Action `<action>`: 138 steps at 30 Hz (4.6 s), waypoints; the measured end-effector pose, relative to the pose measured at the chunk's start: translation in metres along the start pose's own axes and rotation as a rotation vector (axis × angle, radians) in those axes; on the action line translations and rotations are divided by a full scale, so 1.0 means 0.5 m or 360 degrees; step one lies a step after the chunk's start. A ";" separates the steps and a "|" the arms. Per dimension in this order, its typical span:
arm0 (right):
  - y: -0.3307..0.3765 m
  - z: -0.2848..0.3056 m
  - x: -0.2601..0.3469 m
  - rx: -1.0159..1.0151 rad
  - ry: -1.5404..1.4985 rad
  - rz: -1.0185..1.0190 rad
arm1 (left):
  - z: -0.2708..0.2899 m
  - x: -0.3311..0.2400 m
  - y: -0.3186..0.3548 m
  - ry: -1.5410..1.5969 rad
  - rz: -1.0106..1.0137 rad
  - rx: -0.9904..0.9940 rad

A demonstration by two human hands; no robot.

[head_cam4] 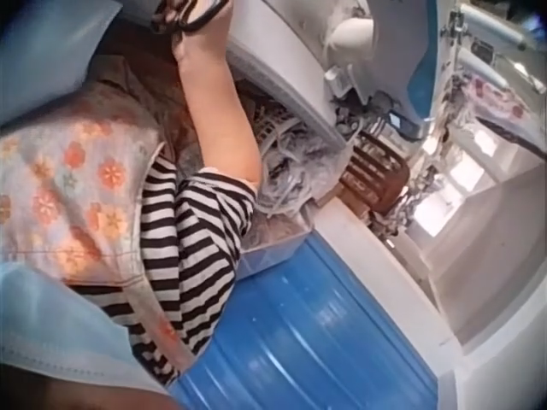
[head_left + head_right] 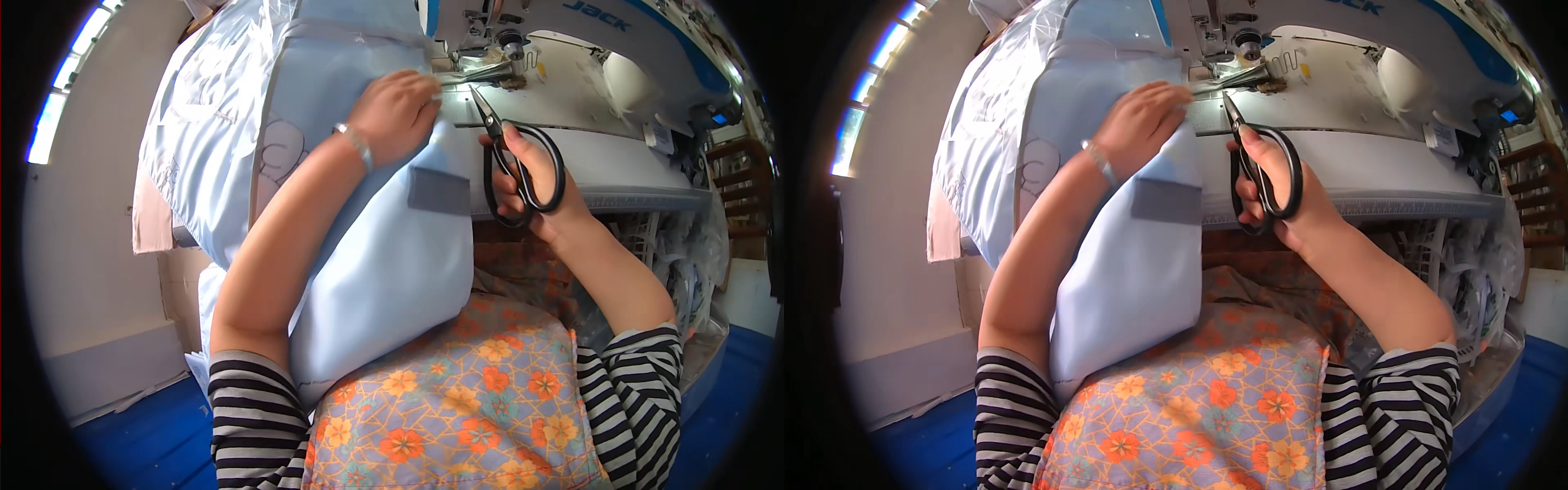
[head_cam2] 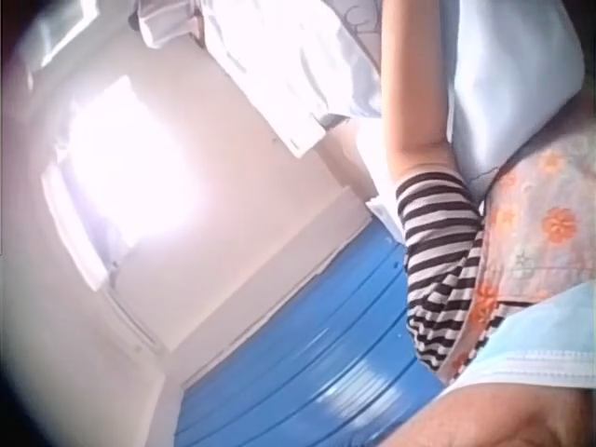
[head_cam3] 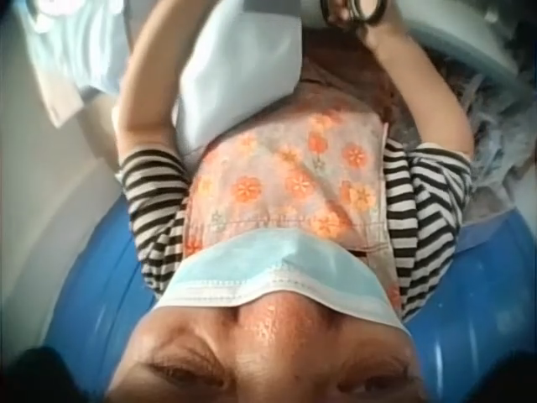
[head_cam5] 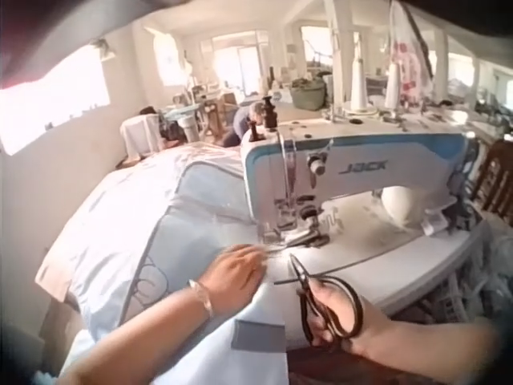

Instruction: The recorder is using an industrial sewing machine to assemble blue fabric bags with transparent plastic windows, occasionally using scissors to trim thread.

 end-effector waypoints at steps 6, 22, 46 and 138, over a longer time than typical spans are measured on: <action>0.037 0.075 0.036 -0.0032 0.0593 0.0233 | -0.053 0.037 -0.085 -0.0644 0.0397 0.0179; -0.008 0.271 0.123 -0.0721 0.1616 0.0820 | -0.062 0.095 -0.087 0.0072 0.0504 0.0296; -0.139 -0.076 0.028 0.0447 0.1444 0.2504 | -0.073 0.106 -0.084 -0.0363 0.0731 0.0019; -0.062 0.070 0.186 -0.0482 0.1597 0.2271 | -0.065 -0.147 -0.008 -0.0398 0.0161 -0.0279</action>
Point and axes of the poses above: each hand's wrist, its own y-axis away from the middle knuckle, its own z-axis out of the back of the hand, x = y × z, the point moved 2 cm from there along -y, towards the middle knuckle, and after that the axes turned 13 degrees about -x, right-handed, at the moved point
